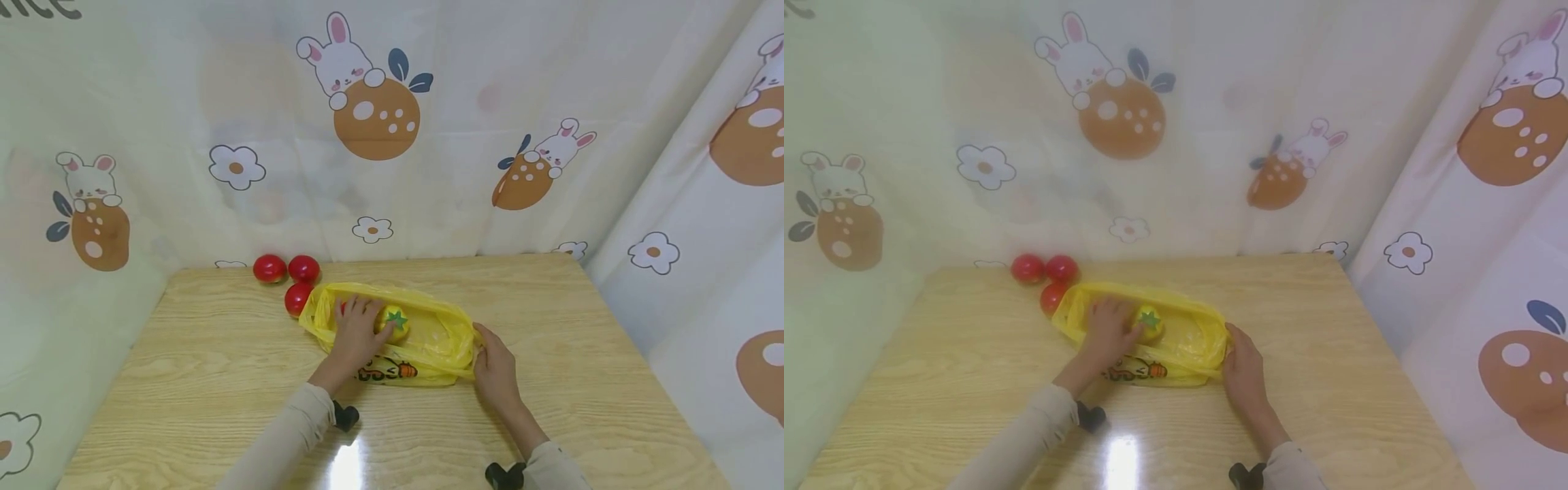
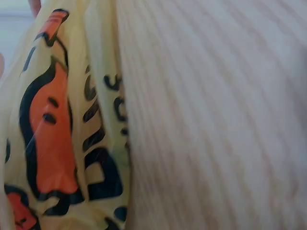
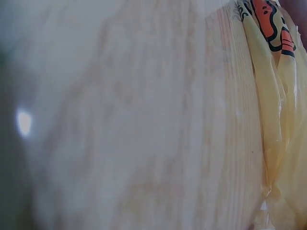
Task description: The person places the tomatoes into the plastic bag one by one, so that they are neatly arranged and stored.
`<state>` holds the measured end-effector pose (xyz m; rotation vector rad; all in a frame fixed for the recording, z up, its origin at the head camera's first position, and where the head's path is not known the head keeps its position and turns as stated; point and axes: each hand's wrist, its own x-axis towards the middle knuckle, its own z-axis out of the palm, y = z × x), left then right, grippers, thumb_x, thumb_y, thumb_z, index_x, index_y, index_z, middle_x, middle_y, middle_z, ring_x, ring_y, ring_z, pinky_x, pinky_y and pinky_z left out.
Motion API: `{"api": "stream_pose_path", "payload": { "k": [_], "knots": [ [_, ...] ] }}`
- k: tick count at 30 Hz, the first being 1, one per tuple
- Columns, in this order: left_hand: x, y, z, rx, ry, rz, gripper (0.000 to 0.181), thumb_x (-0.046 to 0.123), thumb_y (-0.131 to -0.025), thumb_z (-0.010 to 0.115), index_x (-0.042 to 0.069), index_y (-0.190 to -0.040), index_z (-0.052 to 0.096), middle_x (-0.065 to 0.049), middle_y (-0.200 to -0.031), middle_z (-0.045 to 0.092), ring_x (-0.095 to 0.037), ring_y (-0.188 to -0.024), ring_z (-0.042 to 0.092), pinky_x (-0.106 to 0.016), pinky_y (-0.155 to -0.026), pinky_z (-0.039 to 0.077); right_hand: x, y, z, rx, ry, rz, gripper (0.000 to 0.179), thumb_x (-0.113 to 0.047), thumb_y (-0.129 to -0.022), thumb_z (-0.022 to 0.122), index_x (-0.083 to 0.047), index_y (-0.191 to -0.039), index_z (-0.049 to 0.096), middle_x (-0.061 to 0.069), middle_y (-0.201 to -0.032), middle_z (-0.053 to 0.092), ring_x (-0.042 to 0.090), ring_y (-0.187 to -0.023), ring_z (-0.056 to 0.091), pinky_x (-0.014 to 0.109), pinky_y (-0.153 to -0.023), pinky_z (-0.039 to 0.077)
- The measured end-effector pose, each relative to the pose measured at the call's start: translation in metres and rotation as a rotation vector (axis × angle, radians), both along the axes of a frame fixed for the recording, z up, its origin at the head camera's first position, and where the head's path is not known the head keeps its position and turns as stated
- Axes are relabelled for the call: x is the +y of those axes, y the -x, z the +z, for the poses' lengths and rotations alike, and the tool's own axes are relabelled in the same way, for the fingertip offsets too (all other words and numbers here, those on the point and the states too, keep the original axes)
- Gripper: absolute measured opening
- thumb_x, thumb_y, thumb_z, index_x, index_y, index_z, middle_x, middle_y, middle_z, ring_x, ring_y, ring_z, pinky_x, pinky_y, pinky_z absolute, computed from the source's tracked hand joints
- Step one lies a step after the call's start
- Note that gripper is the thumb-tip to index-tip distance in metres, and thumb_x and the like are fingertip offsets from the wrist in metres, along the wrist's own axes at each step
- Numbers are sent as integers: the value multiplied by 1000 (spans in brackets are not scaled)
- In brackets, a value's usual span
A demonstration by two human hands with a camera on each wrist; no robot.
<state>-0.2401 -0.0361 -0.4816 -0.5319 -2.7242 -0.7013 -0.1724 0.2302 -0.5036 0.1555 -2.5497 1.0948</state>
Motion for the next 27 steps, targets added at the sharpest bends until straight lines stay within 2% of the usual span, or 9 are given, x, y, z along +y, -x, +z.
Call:
{"api": "stream_pose_path", "payload": {
  "k": [3, 8, 13, 16, 18, 21, 27],
  "knots": [
    [-5, 2, 2, 47, -60, -17, 41, 33, -94, 65, 6, -124, 63, -17, -125, 59, -43, -132, 40, -68, -112, 18, 0, 0, 0, 11, 1, -3, 47, 16, -88, 41, 9, -134, 50, 31, -129, 57, 47, -123, 53, 60, -99, 46],
    [-16, 7, 8, 176, -163, -27, 34, 20, -92, 66, 0, -119, 64, -21, -121, 60, -46, -128, 44, -64, -110, 26, 1, 0, 1, 2, 1, -4, 47, 16, -88, 41, 9, -134, 49, 31, -129, 56, 47, -123, 53, 60, -99, 45],
    [-31, 16, 14, 360, -261, 12, 25, 10, -88, 66, -3, -109, 66, -22, -114, 62, -45, -117, 52, -60, -103, 37, 2, 0, 2, -15, -5, -7, 46, 15, -89, 40, 9, -134, 49, 31, -131, 55, 48, -124, 51, 61, -101, 44],
    [-41, 22, 20, 420, -321, 62, 23, 7, -87, 65, -4, -107, 66, -23, -114, 61, -43, -115, 52, -58, -101, 39, 3, 0, 4, -17, -11, -8, 46, 15, -89, 39, 9, -135, 48, 31, -131, 55, 48, -124, 51, 61, -101, 43],
    [-50, 26, 23, 424, -355, 112, 23, 7, -88, 63, -4, -107, 65, -24, -116, 60, -42, -115, 51, -57, -101, 38, 4, 0, 4, -13, -14, -10, 46, 15, -89, 39, 9, -134, 49, 31, -131, 55, 48, -124, 51, 61, -101, 44],
    [-65, 31, 26, 389, -417, 199, 23, 7, -88, 63, -5, -107, 65, -25, -119, 58, -42, -118, 48, -57, -104, 34, 5, 0, 5, 5, -19, -15, 46, 16, -88, 40, 9, -133, 50, 31, -130, 56, 48, -123, 52, 61, -100, 44],
    [-95, 38, 23, 239, -504, 344, 28, 10, -91, 62, -7, -113, 64, -27, -127, 52, -42, -126, 40, -57, -108, 28, 5, -1, 10, 48, -18, -19, 47, 18, -86, 41, 11, -132, 51, 32, -128, 57, 50, -120, 53, 62, -98, 45]
  ]
}}
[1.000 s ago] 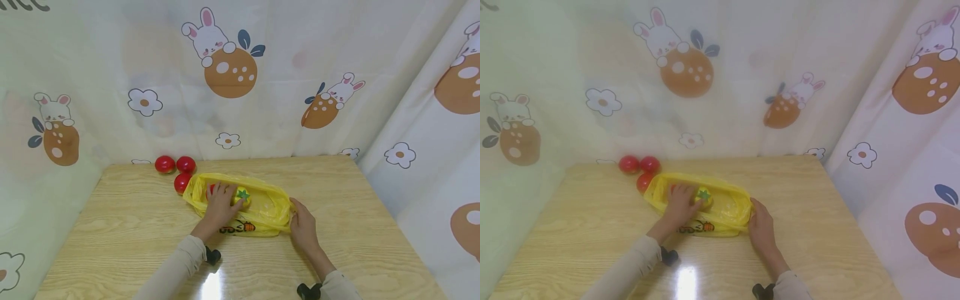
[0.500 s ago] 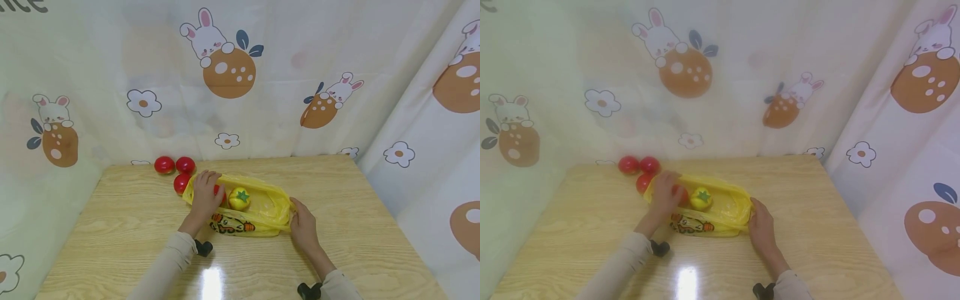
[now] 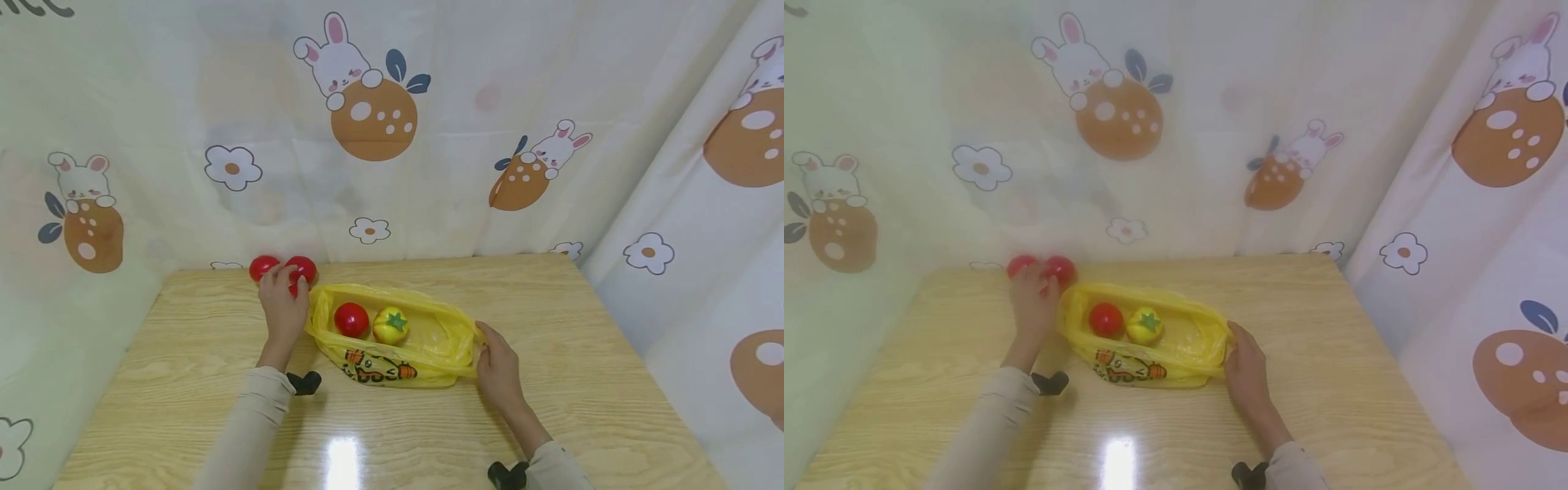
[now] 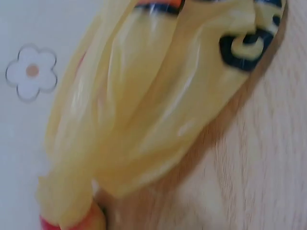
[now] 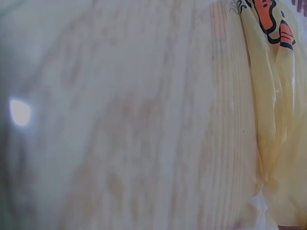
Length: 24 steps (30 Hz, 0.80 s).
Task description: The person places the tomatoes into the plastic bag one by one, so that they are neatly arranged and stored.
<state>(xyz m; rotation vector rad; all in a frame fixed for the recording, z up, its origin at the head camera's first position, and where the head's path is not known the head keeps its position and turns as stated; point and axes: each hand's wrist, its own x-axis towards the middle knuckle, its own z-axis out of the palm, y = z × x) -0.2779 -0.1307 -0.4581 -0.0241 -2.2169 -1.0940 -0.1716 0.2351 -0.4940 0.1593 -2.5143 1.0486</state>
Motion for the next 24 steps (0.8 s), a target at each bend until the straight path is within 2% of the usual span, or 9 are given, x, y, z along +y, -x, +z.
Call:
{"api": "stream_pose_path", "payload": {
  "k": [3, 8, 12, 16, 21, 24],
  "knots": [
    [-9, 0, -4, -62, -26, 36, 29, 10, -91, 61, -7, -114, 62, -26, -126, 51, -42, -125, 39, -56, -106, 29, 0, 0, 0, 12, -5, -1, 47, 19, -85, 41, 11, -131, 51, 33, -126, 58, 50, -119, 54, 62, -96, 46],
    [-16, -3, -10, -142, -61, 46, 31, 10, -91, 59, -10, -115, 61, -28, -123, 51, -46, -121, 40, -57, -104, 31, 1, 0, -1, 23, -10, -2, 47, 20, -85, 42, 11, -130, 52, 32, -125, 58, 50, -117, 56, 62, -94, 47],
    [-20, -4, -15, -245, -49, -4, 38, 11, -92, 58, -11, -123, 57, -32, -130, 48, -49, -124, 41, -58, -107, 33, 1, 1, -1, 19, -9, 4, 47, 19, -87, 42, 10, -132, 51, 32, -127, 57, 50, -118, 54, 62, -95, 46],
    [-23, -2, -20, -320, -16, -71, 46, 12, -93, 59, -10, -132, 51, -32, -141, 44, -48, -134, 38, -58, -113, 30, 1, 1, -2, 18, -21, 0, 46, 19, -87, 41, 10, -131, 51, 32, -126, 58, 50, -118, 55, 62, -95, 46],
    [-27, 2, -26, -386, 15, -96, 51, 16, -96, 60, -8, -139, 46, -31, -149, 37, -44, -142, 31, -56, -117, 25, 0, -1, -3, 4, -22, 0, 44, 19, -89, 42, 10, -131, 51, 32, -126, 59, 49, -118, 55, 61, -96, 47],
    [-28, 3, -28, -393, 30, -107, 53, 16, -96, 61, -8, -140, 45, -30, -149, 37, -43, -142, 32, -55, -117, 26, -1, -3, -1, -8, -19, 3, 45, 19, -89, 42, 10, -132, 50, 32, -126, 58, 50, -119, 54, 61, -96, 46]
  ]
}}
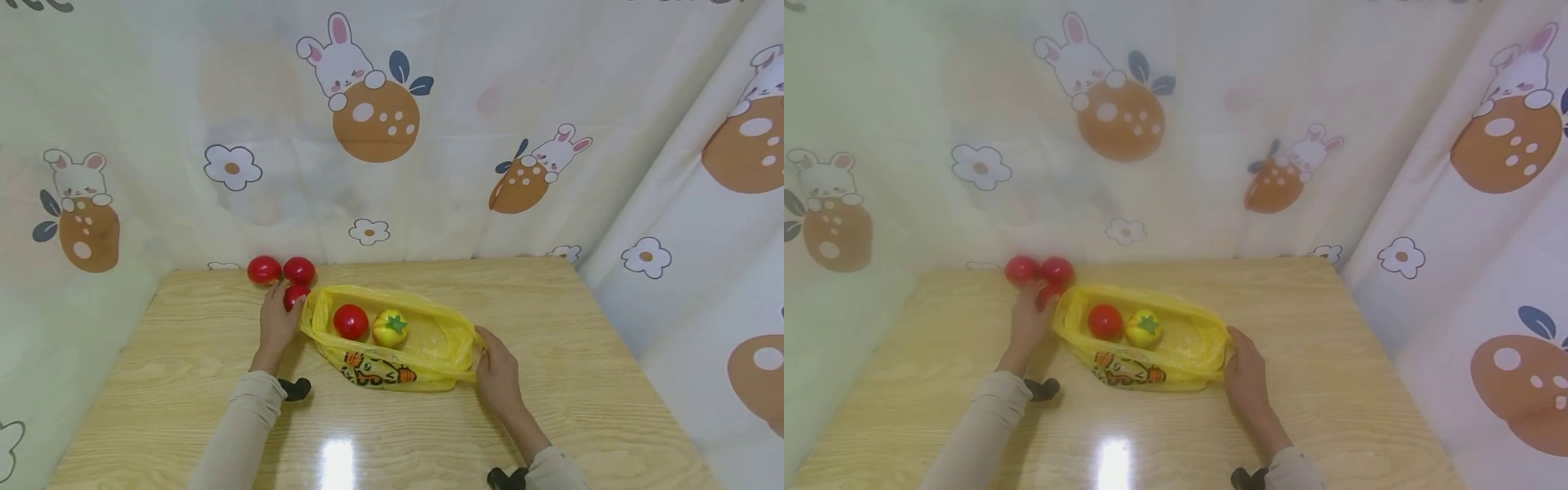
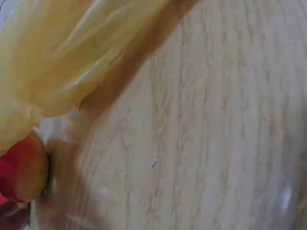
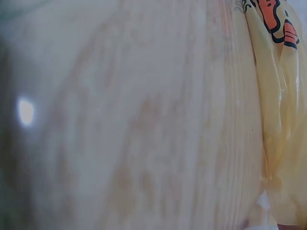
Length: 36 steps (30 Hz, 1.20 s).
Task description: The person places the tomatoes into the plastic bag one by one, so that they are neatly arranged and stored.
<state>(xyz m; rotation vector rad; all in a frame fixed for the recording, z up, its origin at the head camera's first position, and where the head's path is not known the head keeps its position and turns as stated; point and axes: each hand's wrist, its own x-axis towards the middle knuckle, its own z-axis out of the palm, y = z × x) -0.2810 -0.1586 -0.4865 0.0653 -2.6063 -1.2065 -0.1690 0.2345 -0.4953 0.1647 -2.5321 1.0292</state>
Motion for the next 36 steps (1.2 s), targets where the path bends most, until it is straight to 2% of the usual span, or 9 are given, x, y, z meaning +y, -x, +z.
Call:
{"api": "stream_pose_path", "payload": {
  "k": [3, 9, 12, 19, 22, 26, 29, 32, 36],
  "knots": [
    [0, -1, -1, -2, 5, -30, 55, 15, -95, 63, -7, -141, 45, -30, -148, 40, -43, -140, 36, -54, -116, 29, -1, -1, 0, -10, 1, 2, 45, 19, -89, 42, 10, -132, 50, 32, -128, 57, 50, -120, 53, 62, -97, 46],
    [2, -4, -4, -66, -24, -76, 60, 14, -93, 67, -2, -145, 42, -25, -150, 40, -40, -140, 36, -52, -116, 30, -1, -1, -2, 1, -3, 8, 46, 20, -88, 42, 10, -132, 50, 32, -127, 57, 50, -120, 54, 62, -96, 46],
    [1, -4, -7, -32, -28, -49, 60, 11, -90, 70, -3, -143, 45, -25, -149, 42, -40, -139, 39, -51, -116, 31, -2, -1, -3, 9, -5, 11, 46, 21, -87, 42, 11, -131, 51, 32, -127, 57, 50, -119, 54, 61, -96, 47],
    [-3, -1, -9, 100, -38, 45, 58, 6, -85, 74, -4, -137, 53, -27, -141, 51, -43, -132, 47, -53, -112, 37, -2, -1, -2, 7, 4, 13, 48, 21, -86, 41, 11, -131, 51, 32, -128, 57, 49, -119, 55, 60, -94, 48],
    [-5, -1, -5, 142, -37, 81, 60, 11, -86, 76, -4, -139, 51, -28, -142, 50, -43, -133, 46, -53, -112, 37, -3, 0, -2, -5, 5, 13, 48, 21, -86, 41, 10, -132, 50, 32, -128, 57, 49, -119, 55, 60, -93, 49],
    [-4, -2, 6, 221, -24, 109, 62, 16, -87, 75, -5, -140, 49, -28, -144, 47, -44, -134, 44, -55, -111, 36, -4, 0, -2, -18, 7, 12, 48, 20, -86, 41, 10, -132, 50, 32, -129, 56, 49, -118, 55, 60, -93, 49],
    [0, -5, 18, 264, 9, 96, 63, 18, -88, 73, -5, -141, 48, -29, -145, 46, -45, -134, 43, -57, -110, 37, -4, 0, -2, -18, 7, 10, 48, 20, -86, 41, 10, -132, 50, 32, -129, 57, 49, -118, 55, 60, -93, 49],
    [5, -8, 27, 269, 50, 64, 63, 18, -89, 72, -5, -141, 47, -29, -146, 44, -47, -133, 43, -58, -109, 37, -4, 0, -2, -16, 7, 6, 48, 20, -86, 41, 11, -132, 51, 32, -128, 57, 49, -118, 56, 60, -93, 49],
    [9, -8, 31, 267, 66, 47, 63, 20, -89, 72, -5, -141, 47, -28, -146, 44, -46, -133, 44, -57, -109, 37, -4, 1, -2, -12, 8, 5, 48, 21, -86, 41, 11, -131, 51, 32, -128, 57, 49, -119, 55, 60, -94, 48]
  ]
}}
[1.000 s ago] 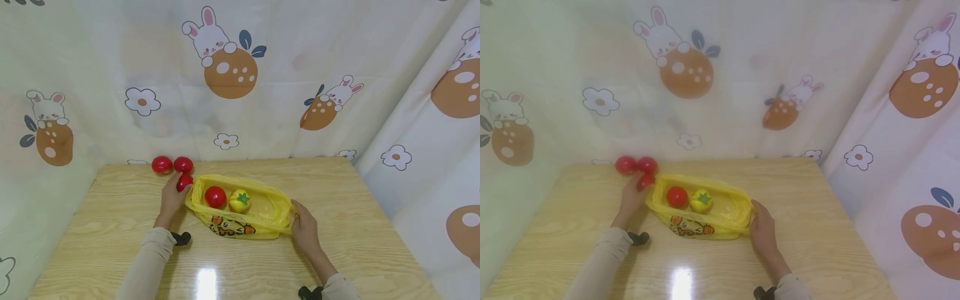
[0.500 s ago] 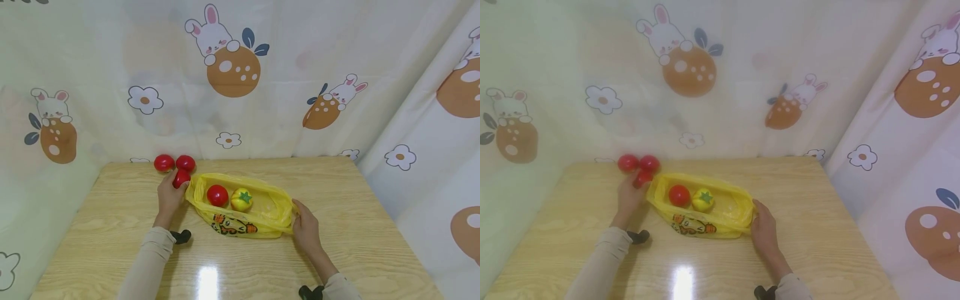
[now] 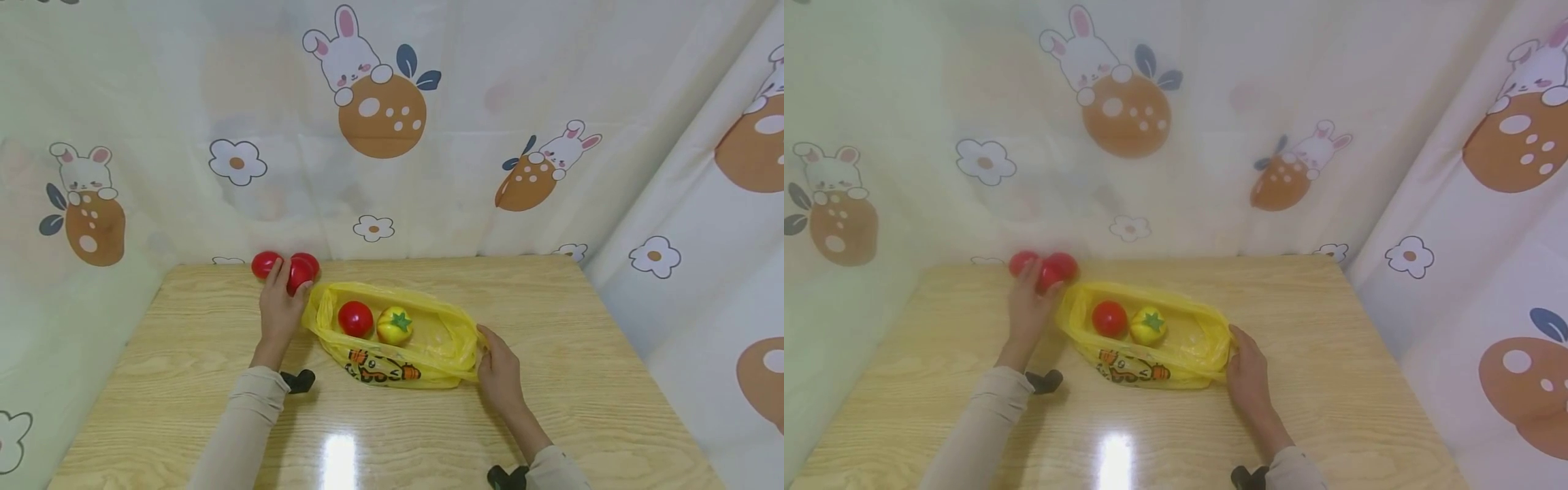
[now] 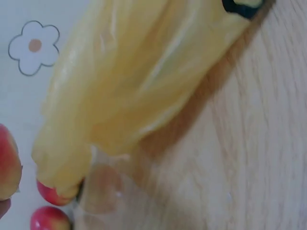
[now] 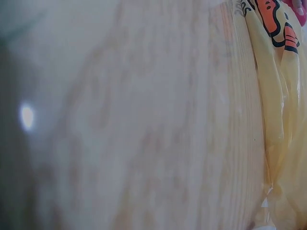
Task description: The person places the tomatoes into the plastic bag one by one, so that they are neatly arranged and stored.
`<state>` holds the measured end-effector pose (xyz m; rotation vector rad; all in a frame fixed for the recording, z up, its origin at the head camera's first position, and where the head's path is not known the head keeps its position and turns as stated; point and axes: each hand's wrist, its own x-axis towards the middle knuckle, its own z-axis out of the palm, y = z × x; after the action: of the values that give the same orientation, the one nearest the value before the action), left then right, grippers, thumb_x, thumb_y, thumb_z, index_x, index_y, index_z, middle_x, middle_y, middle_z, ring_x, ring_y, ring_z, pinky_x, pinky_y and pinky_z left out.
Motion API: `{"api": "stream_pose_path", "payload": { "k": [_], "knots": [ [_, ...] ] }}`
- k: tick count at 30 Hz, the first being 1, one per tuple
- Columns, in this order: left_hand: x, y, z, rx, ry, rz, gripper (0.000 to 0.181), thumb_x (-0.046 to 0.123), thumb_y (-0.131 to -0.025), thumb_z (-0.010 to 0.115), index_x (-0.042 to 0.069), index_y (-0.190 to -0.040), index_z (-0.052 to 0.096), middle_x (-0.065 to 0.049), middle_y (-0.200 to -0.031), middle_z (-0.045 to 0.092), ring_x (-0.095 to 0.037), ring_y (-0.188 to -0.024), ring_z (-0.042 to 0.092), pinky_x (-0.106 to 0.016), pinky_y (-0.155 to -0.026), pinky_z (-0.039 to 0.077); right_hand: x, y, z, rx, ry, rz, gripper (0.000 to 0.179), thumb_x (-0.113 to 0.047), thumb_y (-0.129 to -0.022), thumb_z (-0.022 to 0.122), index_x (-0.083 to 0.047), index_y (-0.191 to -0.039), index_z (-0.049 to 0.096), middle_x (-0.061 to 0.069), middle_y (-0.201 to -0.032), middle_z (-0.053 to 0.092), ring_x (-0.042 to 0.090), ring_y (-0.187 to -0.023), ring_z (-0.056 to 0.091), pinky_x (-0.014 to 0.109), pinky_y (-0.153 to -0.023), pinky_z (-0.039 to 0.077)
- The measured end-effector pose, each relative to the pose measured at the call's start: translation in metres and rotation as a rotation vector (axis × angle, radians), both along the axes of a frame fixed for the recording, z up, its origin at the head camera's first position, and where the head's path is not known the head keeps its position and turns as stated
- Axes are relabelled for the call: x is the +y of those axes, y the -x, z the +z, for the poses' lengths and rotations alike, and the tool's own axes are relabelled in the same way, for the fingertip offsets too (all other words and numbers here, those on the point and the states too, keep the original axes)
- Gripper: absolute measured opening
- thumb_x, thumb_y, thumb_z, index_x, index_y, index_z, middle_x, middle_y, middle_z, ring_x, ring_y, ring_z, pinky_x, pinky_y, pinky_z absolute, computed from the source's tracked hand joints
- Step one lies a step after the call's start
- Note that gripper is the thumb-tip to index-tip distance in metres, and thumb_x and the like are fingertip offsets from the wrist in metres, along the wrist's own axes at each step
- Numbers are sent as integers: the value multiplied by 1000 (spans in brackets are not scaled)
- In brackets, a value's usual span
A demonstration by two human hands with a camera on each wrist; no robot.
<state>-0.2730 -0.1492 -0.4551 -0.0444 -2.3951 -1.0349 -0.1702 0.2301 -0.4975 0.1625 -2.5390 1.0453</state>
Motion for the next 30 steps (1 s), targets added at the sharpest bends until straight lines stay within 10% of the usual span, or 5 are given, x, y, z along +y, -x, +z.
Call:
{"api": "stream_pose_path", "payload": {
  "k": [13, 30],
  "knots": [
    [12, 1, 15, 51, -67, -34, 61, 17, -86, 75, -4, -139, 51, -27, -145, 47, -44, -133, 45, -54, -108, 40, 0, 1, -1, 9, 6, 4, 47, 21, -86, 40, 12, -131, 52, 32, -127, 58, 49, -117, 56, 60, -92, 49],
    [37, -17, 40, 108, 161, -182, 63, 16, -88, 73, 1, -143, 47, -23, -149, 43, -41, -133, 47, -50, -100, 47, 0, -1, -3, -25, 28, 1, 49, 19, -87, 39, 10, -134, 49, 32, -132, 55, 47, -119, 56, 59, -95, 49]
  ]
}}
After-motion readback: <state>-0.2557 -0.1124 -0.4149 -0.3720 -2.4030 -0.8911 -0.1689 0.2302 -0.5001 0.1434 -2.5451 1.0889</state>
